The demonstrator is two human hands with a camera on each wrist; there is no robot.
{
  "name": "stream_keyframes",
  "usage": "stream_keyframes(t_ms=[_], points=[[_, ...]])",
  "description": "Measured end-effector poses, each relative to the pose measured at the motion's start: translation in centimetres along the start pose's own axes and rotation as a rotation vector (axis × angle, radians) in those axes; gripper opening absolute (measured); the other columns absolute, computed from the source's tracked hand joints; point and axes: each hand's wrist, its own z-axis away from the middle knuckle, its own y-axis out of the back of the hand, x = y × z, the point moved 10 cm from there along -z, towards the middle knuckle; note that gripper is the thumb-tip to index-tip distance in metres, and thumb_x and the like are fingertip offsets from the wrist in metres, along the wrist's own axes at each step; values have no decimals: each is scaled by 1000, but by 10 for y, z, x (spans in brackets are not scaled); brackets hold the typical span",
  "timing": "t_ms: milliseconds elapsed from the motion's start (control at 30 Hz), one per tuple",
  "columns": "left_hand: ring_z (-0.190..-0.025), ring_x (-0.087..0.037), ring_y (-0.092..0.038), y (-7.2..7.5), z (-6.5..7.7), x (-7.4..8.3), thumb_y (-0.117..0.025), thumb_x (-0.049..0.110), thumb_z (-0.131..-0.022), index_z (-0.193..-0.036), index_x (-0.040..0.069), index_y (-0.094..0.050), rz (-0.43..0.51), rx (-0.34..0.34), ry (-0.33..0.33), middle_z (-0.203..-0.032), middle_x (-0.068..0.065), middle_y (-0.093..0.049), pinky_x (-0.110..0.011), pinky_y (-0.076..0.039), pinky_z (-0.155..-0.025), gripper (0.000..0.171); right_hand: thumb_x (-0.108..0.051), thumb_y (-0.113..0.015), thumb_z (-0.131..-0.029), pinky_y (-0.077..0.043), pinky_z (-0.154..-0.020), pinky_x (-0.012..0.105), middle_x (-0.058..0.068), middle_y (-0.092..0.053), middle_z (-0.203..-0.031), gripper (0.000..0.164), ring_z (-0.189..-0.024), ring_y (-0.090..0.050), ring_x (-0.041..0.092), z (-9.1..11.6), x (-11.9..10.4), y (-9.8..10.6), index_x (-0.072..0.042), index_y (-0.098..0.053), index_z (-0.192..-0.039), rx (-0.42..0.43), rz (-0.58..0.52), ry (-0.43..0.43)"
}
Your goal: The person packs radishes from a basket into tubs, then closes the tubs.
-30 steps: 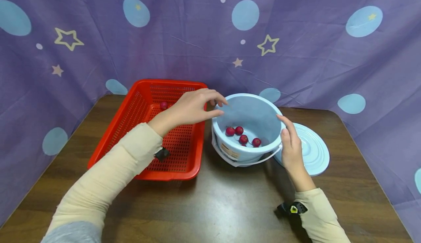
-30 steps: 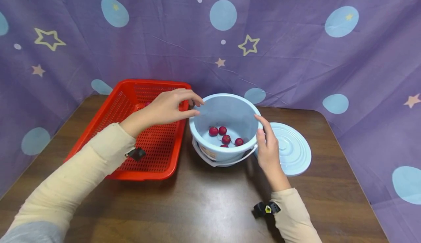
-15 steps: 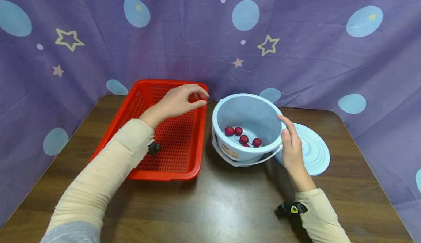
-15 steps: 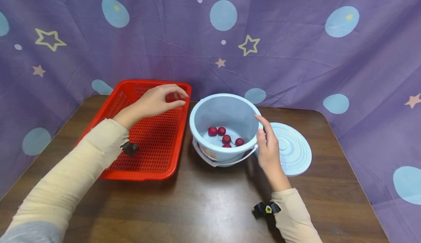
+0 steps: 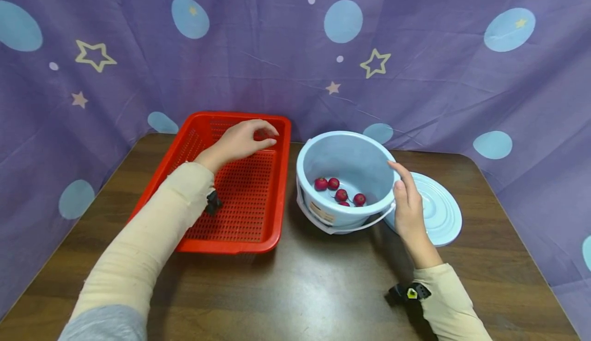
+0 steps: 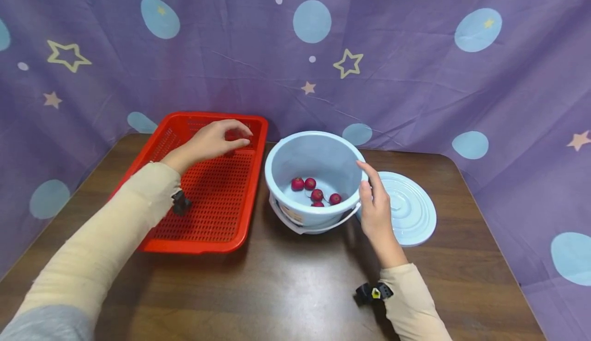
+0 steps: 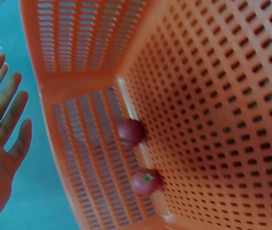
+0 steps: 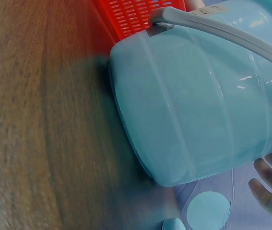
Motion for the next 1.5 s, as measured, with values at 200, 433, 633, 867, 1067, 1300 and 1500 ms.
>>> stream_keyframes(t_ms=[200, 433, 633, 867, 1067, 1300, 1500], points=[[-113, -25, -58, -6, -1, -23, -69, 29, -94, -120, 14, -68, -44, -29, 41, -120, -5, -65, -47, -42, -100, 30, -15, -38, -105, -31, -105, 20, 13, -52, -143, 41, -127, -44, 6, 1, -2, 0, -5, -51, -142, -2, -3, 3], [-121, -28, -54, -13, 4, -53, -67, 29, -96, -124, 13, -66, -41, -60, 118, -130, -7, -61, -51, -40, -102, 32, -15, -37, -105, -32, -104, 20, 13, -50, -144, 41, -126, -44, 6, 1, -2, 0, -4, -50, -142, -12, -24, 0], [-125, -31, -52, -19, 6, -69, -66, 29, -96, -125, 13, -66, -23, -82, 170, -134, -9, -58, -53, -39, -103, 33, -14, -37, -104, -32, -105, 20, 14, -51, -144, 41, -127, -44, 6, 1, -1, 1, -3, -50, -142, -1, -24, 2], [-125, -34, -51, -26, 4, -88, -64, 29, -98, -127, 14, -64, -7, -95, 234, -138, -10, -55, -54, -39, -102, 33, -15, -37, -105, -32, -105, 20, 12, -50, -144, 42, -127, -44, 8, 1, 0, 0, -5, -50, -143, -7, -25, -7], [-124, -34, -51, -26, 2, -98, -64, 26, -97, -126, 13, -64, 0, -81, 270, -137, -12, -56, -54, -39, -102, 32, -16, -36, -105, -32, -104, 21, 13, -51, -144, 42, -126, -45, 8, -1, -1, -1, -6, -50, -143, -9, -13, 5], [-111, -31, -57, -33, 5, -105, -62, 22, -98, -128, 12, -64, -31, -119, 297, -130, -11, -60, -50, -44, -93, 32, -15, -37, -104, -32, -104, 21, 12, -51, -143, 42, -126, -44, 8, -1, 0, -3, -5, -50, -143, -12, -16, 3], [-106, -28, -55, -36, 3, -103, -62, 17, -97, -128, 9, -64, -58, -120, 290, -125, -12, -57, -47, -43, -93, 32, -15, -37, -104, -31, -104, 21, 12, -52, -143, 42, -127, -44, 7, -1, 2, 0, -5, -51, -142, 5, 2, 1]])
